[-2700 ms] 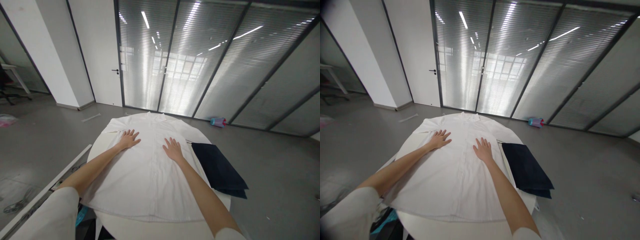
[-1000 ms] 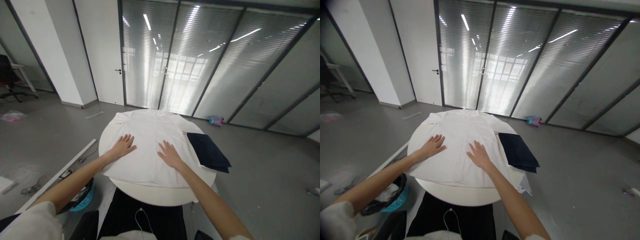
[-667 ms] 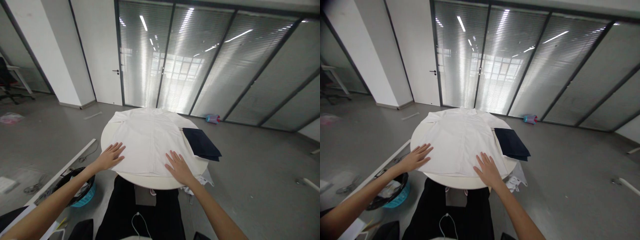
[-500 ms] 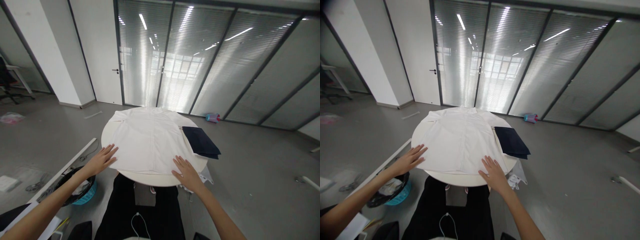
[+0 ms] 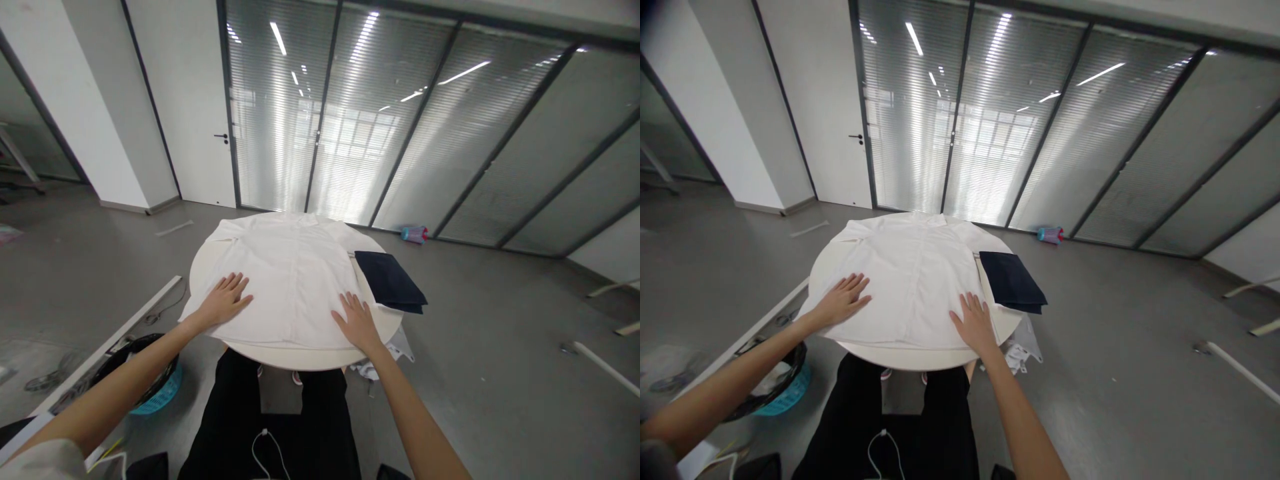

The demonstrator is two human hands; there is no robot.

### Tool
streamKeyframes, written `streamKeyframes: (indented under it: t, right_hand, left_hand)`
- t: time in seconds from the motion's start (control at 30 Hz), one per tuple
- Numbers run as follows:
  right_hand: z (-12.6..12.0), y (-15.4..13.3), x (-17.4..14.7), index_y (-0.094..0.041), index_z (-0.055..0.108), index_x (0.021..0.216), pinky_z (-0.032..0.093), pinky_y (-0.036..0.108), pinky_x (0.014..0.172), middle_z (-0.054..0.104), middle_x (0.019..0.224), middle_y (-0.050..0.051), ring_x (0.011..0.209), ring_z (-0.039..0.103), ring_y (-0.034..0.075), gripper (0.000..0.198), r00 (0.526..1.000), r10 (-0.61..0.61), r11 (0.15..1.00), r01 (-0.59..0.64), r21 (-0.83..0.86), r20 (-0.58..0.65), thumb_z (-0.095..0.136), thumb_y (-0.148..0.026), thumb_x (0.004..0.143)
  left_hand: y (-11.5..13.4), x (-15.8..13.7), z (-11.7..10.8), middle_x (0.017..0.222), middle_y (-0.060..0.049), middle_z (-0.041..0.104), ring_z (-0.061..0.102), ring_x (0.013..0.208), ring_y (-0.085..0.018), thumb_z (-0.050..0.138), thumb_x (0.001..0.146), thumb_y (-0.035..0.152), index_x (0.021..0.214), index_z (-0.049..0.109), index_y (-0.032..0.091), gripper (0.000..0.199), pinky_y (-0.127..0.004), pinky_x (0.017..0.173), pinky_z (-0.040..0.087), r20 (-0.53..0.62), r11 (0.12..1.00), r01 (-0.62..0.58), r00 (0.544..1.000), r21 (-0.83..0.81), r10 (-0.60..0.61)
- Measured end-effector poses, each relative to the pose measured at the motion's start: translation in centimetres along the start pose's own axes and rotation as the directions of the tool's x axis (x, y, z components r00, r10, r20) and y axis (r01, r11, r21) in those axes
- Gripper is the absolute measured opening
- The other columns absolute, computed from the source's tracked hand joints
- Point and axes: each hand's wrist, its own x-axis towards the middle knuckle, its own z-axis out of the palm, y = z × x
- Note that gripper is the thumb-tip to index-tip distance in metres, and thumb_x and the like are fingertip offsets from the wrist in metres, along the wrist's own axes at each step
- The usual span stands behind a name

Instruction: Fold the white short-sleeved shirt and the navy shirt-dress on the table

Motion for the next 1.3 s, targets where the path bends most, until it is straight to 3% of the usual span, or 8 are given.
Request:
streamKeyframes:
  t: [0.23, 0.37, 0.57, 0.67, 0.87, 0.97, 1.1, 1.3]
  right_hand:
    - [-2.6, 0.5, 5.8, -0.017, 0.066, 0.123, 0.035, 0.036, 0.110, 0.064, 0.129, 0.014, 0.121, 0.057, 0.025, 0.050, 0.996, -0.056, 0.996, 0.060, 0.072, -0.068, 0.037, -0.051, 0.101]
    - [-2.8, 1.0, 14.3, -0.014, 0.052, 0.142, 0.027, 0.032, 0.116, 0.048, 0.150, 0.013, 0.140, 0.041, 0.024, 0.053, 0.989, -0.123, 0.989, 0.128, 0.070, -0.079, 0.040, -0.046, 0.102]
    - [-1.4, 1.0, 23.5, -0.015, 0.042, 0.151, 0.020, 0.040, 0.119, 0.031, 0.160, 0.015, 0.148, 0.027, 0.030, 0.062, 0.999, 0.028, 0.999, -0.029, 0.035, 0.028, 0.040, -0.051, 0.101]
    - [-1.5, 1.5, 25.8, -0.019, 0.041, 0.152, 0.019, 0.046, 0.118, 0.027, 0.162, 0.014, 0.149, 0.022, 0.032, 0.061, 0.996, 0.074, 0.997, -0.073, 0.018, -0.040, 0.034, -0.054, 0.102]
    - [-2.2, 2.9, 29.4, -0.013, 0.066, 0.125, 0.035, 0.043, 0.106, 0.060, 0.130, 0.020, 0.125, 0.052, 0.032, 0.056, 0.990, 0.137, 0.990, -0.137, 0.014, -0.029, 0.028, -0.049, 0.103]
    - [-1.6, 3.1, 31.2, -0.015, 0.055, 0.141, 0.031, 0.040, 0.110, 0.049, 0.145, 0.019, 0.134, 0.044, 0.030, 0.057, 0.985, 0.146, 0.989, -0.143, 0.030, -0.097, 0.029, -0.049, 0.103]
    - [0.3, 3.3, 33.7, -0.020, 0.035, 0.155, 0.018, 0.045, 0.118, 0.023, 0.163, 0.016, 0.150, 0.020, 0.031, 0.068, 0.983, 0.182, 0.983, -0.183, 0.027, 0.024, 0.025, -0.059, 0.101]
    - [1.7, 3.2, 36.0, -0.017, 0.031, 0.157, 0.008, 0.053, 0.119, 0.016, 0.165, 0.016, 0.151, 0.013, 0.031, 0.078, 0.971, 0.235, 0.972, -0.235, -0.010, 0.054, 0.020, -0.067, 0.097]
  left_hand:
    - [-1.7, 5.4, -3.2, 0.142, -0.009, 0.058, 0.057, 0.128, -0.027, 0.029, 0.097, 0.064, 0.140, 0.055, 0.022, 0.065, -0.039, 0.109, 0.043, -0.005, 0.994, -0.072, 0.997, -0.083, 0.072]
    - [-3.0, 14.5, -3.8, 0.147, -0.011, 0.053, 0.046, 0.138, -0.027, 0.031, 0.100, 0.055, 0.138, 0.056, 0.019, 0.058, -0.041, 0.116, 0.035, -0.157, 0.998, -0.063, 0.986, -0.029, 0.058]
    - [-5.3, 23.5, 1.1, 0.137, -0.010, 0.061, 0.051, 0.134, -0.025, 0.036, 0.100, 0.041, 0.126, 0.065, 0.021, 0.044, -0.039, 0.113, 0.040, -0.092, 0.996, 0.071, 0.993, -0.044, -0.075]
    - [-5.6, 25.8, 2.8, 0.141, -0.012, 0.058, 0.049, 0.135, -0.026, 0.035, 0.102, 0.044, 0.134, 0.059, 0.020, 0.047, -0.042, 0.113, 0.038, -0.070, 0.995, 0.089, 0.993, -0.037, -0.091]
    - [-5.2, 30.5, 3.6, 0.156, -0.014, 0.040, 0.028, 0.148, -0.032, 0.033, 0.103, 0.047, 0.145, 0.046, 0.016, 0.054, -0.051, 0.119, 0.022, -0.051, 0.996, 0.088, 0.995, -0.023, -0.089]
    - [-4.8, 32.1, 4.2, 0.162, -0.010, 0.029, 0.016, 0.151, -0.034, 0.033, 0.101, 0.054, 0.151, 0.041, 0.022, 0.059, -0.056, 0.121, 0.009, -0.037, 0.994, 0.107, 0.993, -0.028, -0.108]
    - [-5.1, 33.3, 5.1, 0.163, -0.013, 0.026, 0.014, 0.148, -0.050, 0.030, 0.092, 0.073, 0.155, 0.035, 0.028, 0.078, -0.077, 0.108, 0.006, 0.030, 0.974, 0.222, 0.975, -0.042, -0.221]
    - [-6.4, 34.0, 5.3, 0.165, -0.011, 0.020, 0.013, 0.148, -0.049, 0.027, 0.088, 0.077, 0.157, 0.030, 0.030, 0.083, -0.077, 0.108, 0.002, 0.099, 0.958, 0.285, 0.955, -0.037, -0.280]
